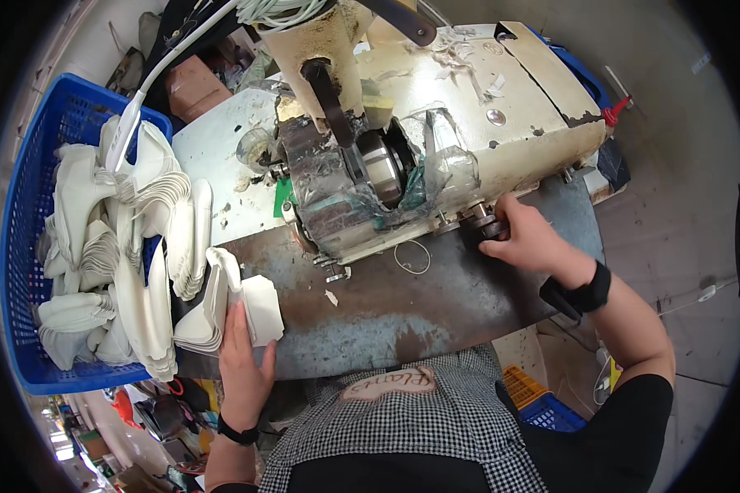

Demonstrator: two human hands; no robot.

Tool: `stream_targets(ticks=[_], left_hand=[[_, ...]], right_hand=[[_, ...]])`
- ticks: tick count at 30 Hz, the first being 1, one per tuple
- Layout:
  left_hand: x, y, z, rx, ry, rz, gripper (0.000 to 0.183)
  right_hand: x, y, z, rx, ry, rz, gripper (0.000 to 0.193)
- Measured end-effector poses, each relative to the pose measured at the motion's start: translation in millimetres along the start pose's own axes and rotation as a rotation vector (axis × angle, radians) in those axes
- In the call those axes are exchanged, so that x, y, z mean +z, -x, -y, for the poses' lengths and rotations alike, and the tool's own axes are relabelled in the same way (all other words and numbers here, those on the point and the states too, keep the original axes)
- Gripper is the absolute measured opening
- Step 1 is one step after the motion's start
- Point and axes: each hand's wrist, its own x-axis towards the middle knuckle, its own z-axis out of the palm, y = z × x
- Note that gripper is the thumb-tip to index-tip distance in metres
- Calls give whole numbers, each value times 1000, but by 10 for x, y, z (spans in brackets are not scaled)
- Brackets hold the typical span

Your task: Skiving and trimming the edges of shoe upper components using an industrial machine.

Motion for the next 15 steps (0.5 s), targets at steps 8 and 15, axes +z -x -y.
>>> stream_targets(ticks=[8,15], left_hand=[[-151,-157,-191,143,63,-114,64],[-245,-674,-725,58,692,-115,33]], right_hand=[[-59,-34,-127,304,-451,246,42],[-13,9,-125,158,-375,173,42]])
